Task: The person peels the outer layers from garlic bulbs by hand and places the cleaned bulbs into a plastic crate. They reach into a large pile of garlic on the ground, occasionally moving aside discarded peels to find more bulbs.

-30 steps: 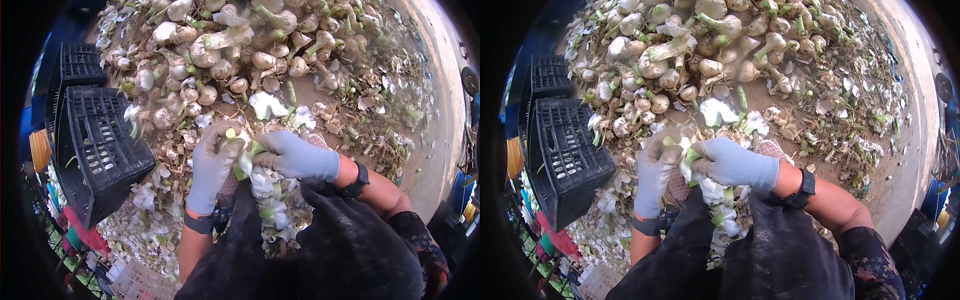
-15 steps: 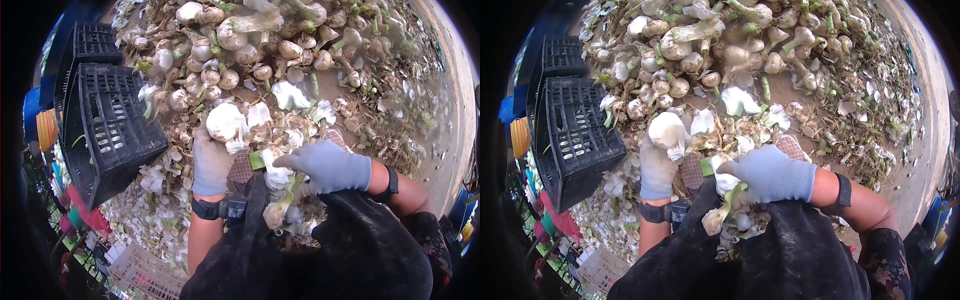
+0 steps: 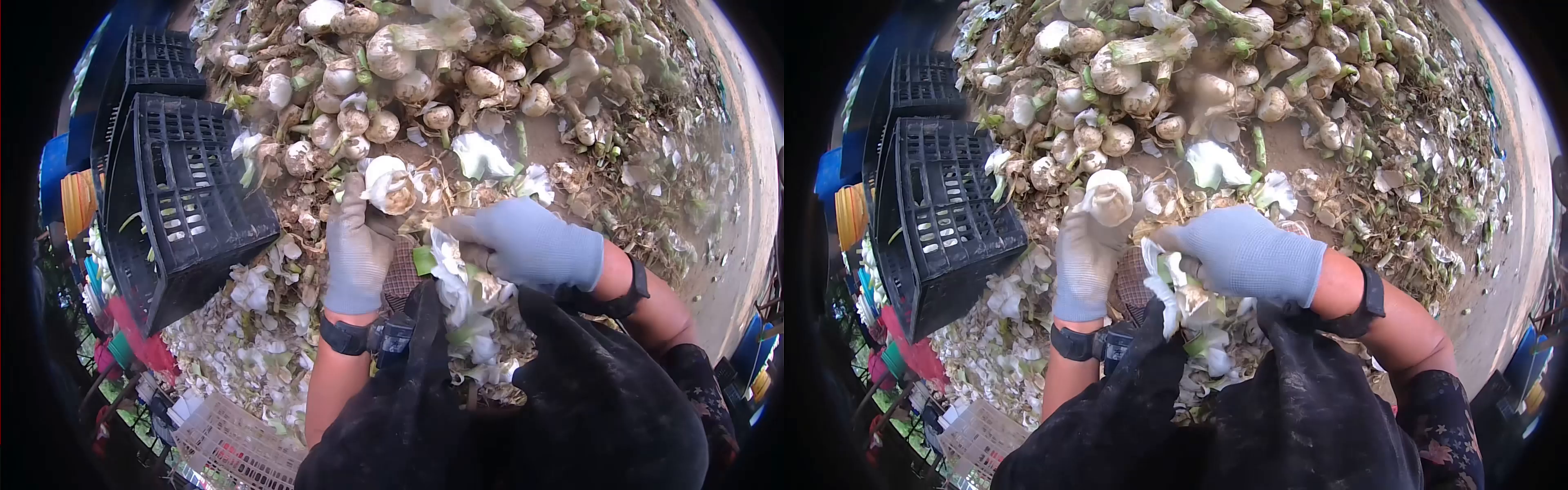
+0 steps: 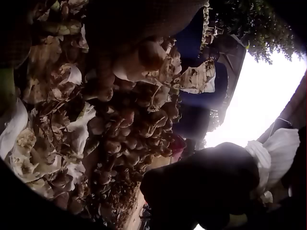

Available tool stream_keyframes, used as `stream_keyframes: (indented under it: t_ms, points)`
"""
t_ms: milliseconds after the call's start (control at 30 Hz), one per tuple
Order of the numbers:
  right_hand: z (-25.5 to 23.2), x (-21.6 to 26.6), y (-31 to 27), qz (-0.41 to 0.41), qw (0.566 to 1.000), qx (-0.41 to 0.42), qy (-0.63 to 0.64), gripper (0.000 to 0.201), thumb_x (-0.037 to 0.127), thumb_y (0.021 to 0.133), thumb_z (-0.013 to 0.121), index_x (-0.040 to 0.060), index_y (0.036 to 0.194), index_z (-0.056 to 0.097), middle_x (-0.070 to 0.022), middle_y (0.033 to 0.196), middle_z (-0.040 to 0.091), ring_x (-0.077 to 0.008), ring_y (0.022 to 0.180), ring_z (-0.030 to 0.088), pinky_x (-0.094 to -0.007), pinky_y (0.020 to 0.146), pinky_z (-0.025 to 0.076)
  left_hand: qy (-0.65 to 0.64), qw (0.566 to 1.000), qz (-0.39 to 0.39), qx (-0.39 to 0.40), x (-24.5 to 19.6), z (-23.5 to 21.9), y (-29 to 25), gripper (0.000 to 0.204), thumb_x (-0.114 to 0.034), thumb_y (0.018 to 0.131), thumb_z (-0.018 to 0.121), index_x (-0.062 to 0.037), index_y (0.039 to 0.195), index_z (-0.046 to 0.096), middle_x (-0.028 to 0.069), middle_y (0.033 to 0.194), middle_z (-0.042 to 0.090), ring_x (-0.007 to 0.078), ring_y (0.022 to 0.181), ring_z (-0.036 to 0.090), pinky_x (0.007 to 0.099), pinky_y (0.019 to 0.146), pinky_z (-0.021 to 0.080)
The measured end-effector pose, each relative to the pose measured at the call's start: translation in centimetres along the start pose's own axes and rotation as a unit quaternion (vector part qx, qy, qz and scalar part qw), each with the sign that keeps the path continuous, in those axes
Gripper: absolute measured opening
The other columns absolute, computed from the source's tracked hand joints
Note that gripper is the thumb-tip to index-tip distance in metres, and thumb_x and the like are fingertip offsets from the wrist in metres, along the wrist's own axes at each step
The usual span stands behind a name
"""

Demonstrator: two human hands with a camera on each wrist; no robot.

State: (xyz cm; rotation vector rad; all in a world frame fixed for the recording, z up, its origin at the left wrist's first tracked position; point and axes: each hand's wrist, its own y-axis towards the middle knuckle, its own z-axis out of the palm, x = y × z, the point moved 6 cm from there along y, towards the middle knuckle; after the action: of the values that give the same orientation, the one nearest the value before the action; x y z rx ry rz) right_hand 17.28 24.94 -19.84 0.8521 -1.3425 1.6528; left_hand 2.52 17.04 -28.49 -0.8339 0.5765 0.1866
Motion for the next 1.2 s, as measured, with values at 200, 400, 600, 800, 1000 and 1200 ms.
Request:
stream_keyframes:
  t_ms: [200,400,600,800,1000,1200]
  points:
    - [-3.0,-0.3,1.2,-0.130,0.856,-0.445,-0.227,0.040,0.016,0.076,0.071,0.0063,0.112,0.054,-0.0149,0.093,0.064,-0.0346,0.084,0.062,-0.0418,0.071,0.049,0.032,0.995,-0.033,0.087,0.5,2.9,-1.3,0.037,-0.030,0.100,0.045,-0.0014,0.122,0.049,0.0142,0.118,0.058,0.0252,0.102,0.062,0.0407,0.084,0.056]
    - [-7.4,-2.6,0.9,-0.064,0.845,-0.530,0.035,0.019,0.016,0.085,0.066,0.0001,0.086,0.057,-0.0144,0.076,0.064,-0.0203,0.069,0.062,-0.0338,0.062,0.048,0.016,0.990,-0.061,0.128,-0.1,4.0,-3.0,0.043,-0.037,0.099,0.044,0.0003,0.120,0.049,0.0166,0.112,0.061,0.0260,0.093,0.065,0.0368,0.075,0.058]
    - [-3.7,-4.8,-0.6,-0.078,0.906,-0.306,-0.282,0.017,0.004,0.082,0.056,0.0068,0.098,0.061,-0.0165,0.079,0.063,-0.0328,0.073,0.063,-0.0419,0.065,0.049,-0.175,0.929,0.125,0.302,-12.3,4.3,-6.0,0.051,-0.017,0.084,0.064,0.0004,0.127,0.042,0.0189,0.137,0.038,0.0309,0.110,0.048,0.0306,0.071,0.054]
    - [-7.9,3.5,0.7,-0.070,0.823,-0.383,-0.415,0.026,0.018,0.083,0.063,0.0110,0.107,0.059,-0.0152,0.089,0.063,-0.0336,0.079,0.062,-0.0432,0.065,0.048,0.021,0.953,0.302,-0.001,-18.3,1.3,-10.9,0.055,-0.038,0.093,0.056,0.0020,0.129,0.045,0.0186,0.123,0.055,0.0320,0.096,0.060,0.0346,0.060,0.052]
    - [-11.6,7.1,9.0,-0.134,0.675,-0.365,-0.627,0.037,0.005,0.071,0.063,0.0126,0.107,0.056,-0.0129,0.115,0.052,-0.0337,0.101,0.054,-0.0453,0.088,0.043,0.134,0.979,0.152,0.033,-16.0,1.7,-8.8,0.023,-0.030,0.098,0.049,-0.0074,0.098,0.055,0.0023,0.097,0.058,0.0151,0.096,0.057,0.0335,0.086,0.048]
    - [-13.0,6.4,10.4,0.003,0.693,-0.305,-0.653,0.039,0.005,0.073,0.063,0.0159,0.110,0.054,-0.0169,0.110,0.051,-0.0319,0.091,0.061,-0.0425,0.070,0.050,0.048,0.913,0.398,-0.081,-36.5,4.0,-8.7,0.047,-0.039,0.097,0.049,0.0025,0.117,0.040,0.0185,0.111,0.050,0.0286,0.102,0.061,0.0320,0.076,0.060]
